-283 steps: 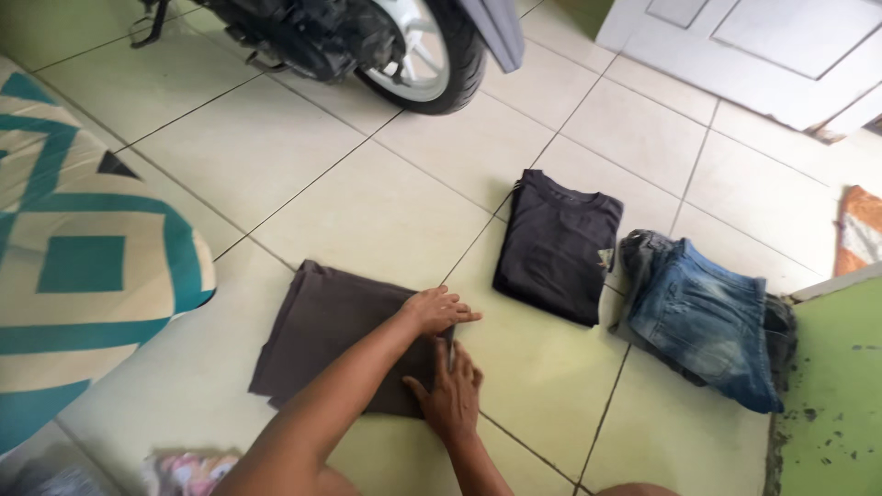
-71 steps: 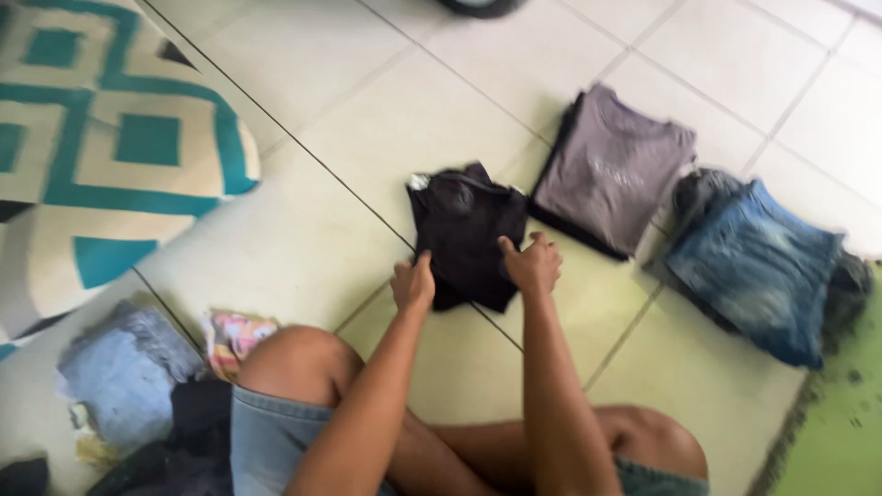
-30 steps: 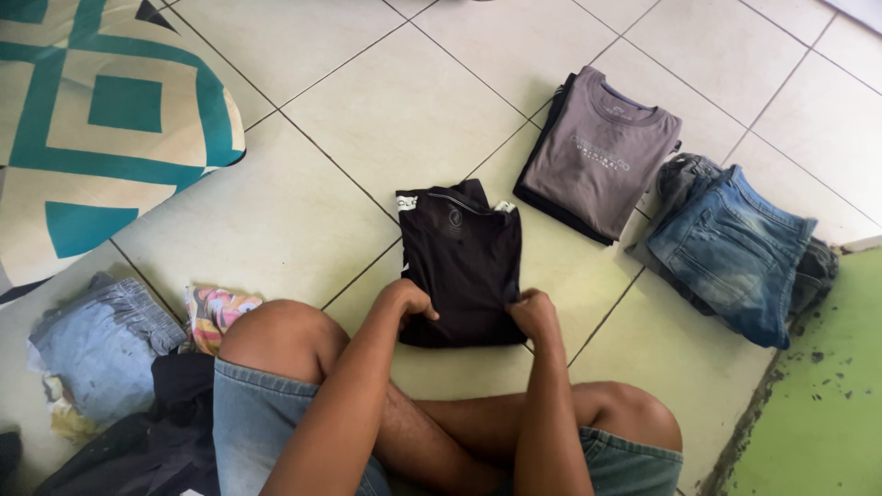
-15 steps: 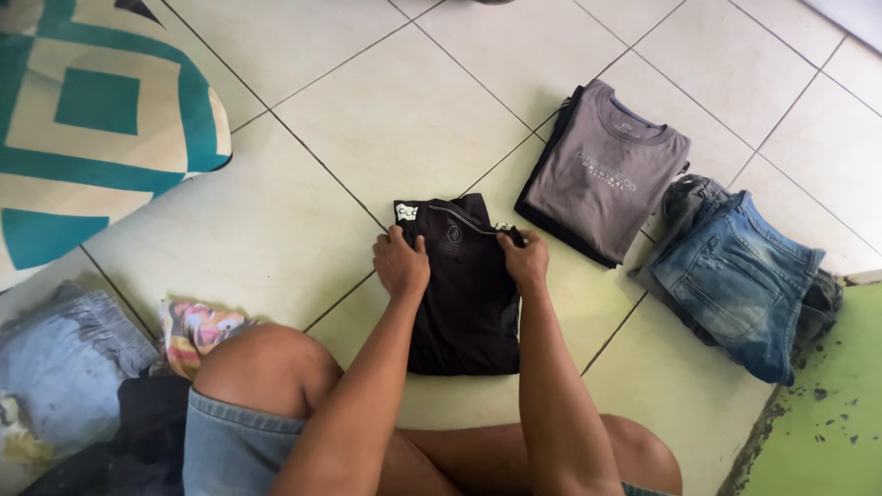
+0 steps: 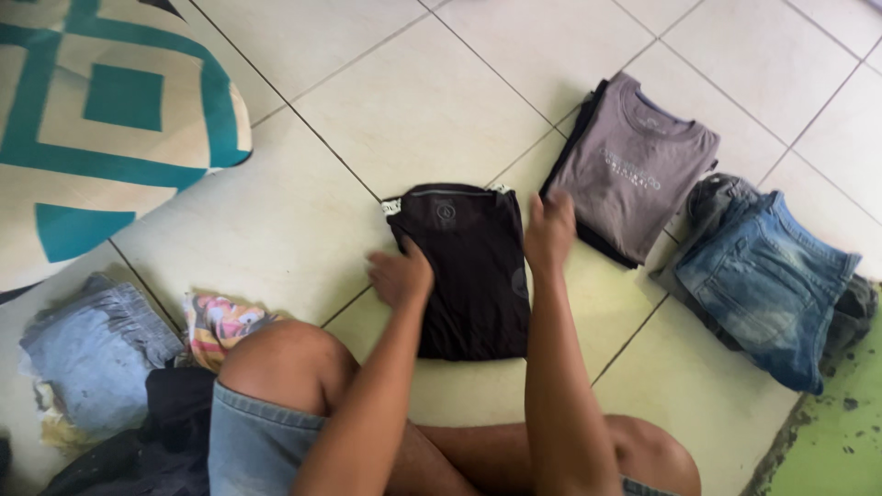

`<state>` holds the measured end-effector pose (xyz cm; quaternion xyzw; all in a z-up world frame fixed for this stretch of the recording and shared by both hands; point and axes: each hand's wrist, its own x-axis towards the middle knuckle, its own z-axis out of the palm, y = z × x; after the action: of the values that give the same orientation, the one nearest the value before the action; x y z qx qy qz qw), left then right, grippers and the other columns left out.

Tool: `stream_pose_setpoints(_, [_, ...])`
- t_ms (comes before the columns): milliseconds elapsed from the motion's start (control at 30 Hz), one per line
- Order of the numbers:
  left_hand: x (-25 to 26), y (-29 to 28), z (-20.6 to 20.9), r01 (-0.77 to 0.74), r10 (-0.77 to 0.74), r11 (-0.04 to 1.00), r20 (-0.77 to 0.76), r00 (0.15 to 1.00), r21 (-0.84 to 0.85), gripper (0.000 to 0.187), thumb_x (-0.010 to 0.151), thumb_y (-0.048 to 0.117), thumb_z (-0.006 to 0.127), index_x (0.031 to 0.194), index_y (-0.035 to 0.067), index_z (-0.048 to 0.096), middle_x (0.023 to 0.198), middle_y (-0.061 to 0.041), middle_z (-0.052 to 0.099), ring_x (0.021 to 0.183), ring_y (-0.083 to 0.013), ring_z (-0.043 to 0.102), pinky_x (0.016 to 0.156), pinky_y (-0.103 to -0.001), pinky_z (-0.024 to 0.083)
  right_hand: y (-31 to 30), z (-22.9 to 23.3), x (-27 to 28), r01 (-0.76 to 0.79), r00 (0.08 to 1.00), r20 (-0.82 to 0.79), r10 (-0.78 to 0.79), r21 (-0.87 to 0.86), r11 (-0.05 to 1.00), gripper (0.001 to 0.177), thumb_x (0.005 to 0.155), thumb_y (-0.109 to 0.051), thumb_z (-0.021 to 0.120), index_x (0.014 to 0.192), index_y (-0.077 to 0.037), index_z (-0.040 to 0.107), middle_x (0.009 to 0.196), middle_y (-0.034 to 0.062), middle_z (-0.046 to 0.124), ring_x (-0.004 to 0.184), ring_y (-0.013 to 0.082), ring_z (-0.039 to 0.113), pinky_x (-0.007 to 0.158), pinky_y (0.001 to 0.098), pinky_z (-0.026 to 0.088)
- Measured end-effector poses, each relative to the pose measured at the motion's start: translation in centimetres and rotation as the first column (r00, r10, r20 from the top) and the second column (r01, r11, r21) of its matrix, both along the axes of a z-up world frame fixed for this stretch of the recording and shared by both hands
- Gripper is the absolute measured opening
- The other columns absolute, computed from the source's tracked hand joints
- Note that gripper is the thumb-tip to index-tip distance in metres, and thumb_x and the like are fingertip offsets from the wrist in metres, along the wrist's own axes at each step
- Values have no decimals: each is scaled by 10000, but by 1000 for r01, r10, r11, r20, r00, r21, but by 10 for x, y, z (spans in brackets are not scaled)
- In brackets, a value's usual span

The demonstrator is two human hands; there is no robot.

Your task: The person sits on the floor and folds several t-shirts and a pair of jeans one by one. They smooth each item, fold the sleeves and sides, then fold the garment into a compact rectangle and place it in a growing stack.

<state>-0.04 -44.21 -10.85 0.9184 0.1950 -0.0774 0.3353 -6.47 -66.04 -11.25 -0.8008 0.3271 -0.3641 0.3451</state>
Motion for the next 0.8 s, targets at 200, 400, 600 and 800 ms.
stream_pose_setpoints(200, [-70, 11, 38, 144, -159, 987, -426, 891, -68, 818, 932, 543, 642, 1487, 30, 329, 1420, -254, 501, 1313, -416, 522, 1086, -567, 431, 63, -7, -124, 303, 690, -717, -97, 164, 939, 756, 803, -558, 818, 1272, -20, 567, 1147, 292, 676, 1084, 460, 649, 897, 524, 526])
stream_pose_setpoints(400, [-84, 29, 47, 350, -340, 932, -546, 766, -90, 606, 983, 354, 552, 1451, -10, 427, 1219, -221, 707, 1200, -407, 643, 1177, -555, 334, 100, -25, -150, 170, 777, -627, 60, 301, 938, 705, 720, -324, 928, 1213, 93, 646, 1118, 308, 720, 1046, 418, 705, 899, 462, 565])
stream_pose_setpoints(600, [-93, 48, 18, 379, -384, 915, -581, 717, -136, 454, 1008, 284, 473, 1330, -15, 587, 1338, -244, 617, 1235, -386, 567, 1183, -569, 280, 77, -11, -175, 198, 710, -637, 301, 591, 782, 585, 676, -193, 905, 1141, 120, 736, 1040, 262, 790, 952, 351, 772, 842, 433, 601])
stream_pose_setpoints(800, [-85, 43, 14, 100, -218, 960, -473, 854, -261, 692, 916, 295, 580, 1474, -65, 386, 1370, -293, 581, 1249, -450, 601, 1109, -560, 422, 78, 24, -173, 230, 721, -610, 328, 658, 717, 764, 695, -222, 913, 1304, 114, 596, 1173, 299, 737, 1047, 361, 750, 902, 426, 595])
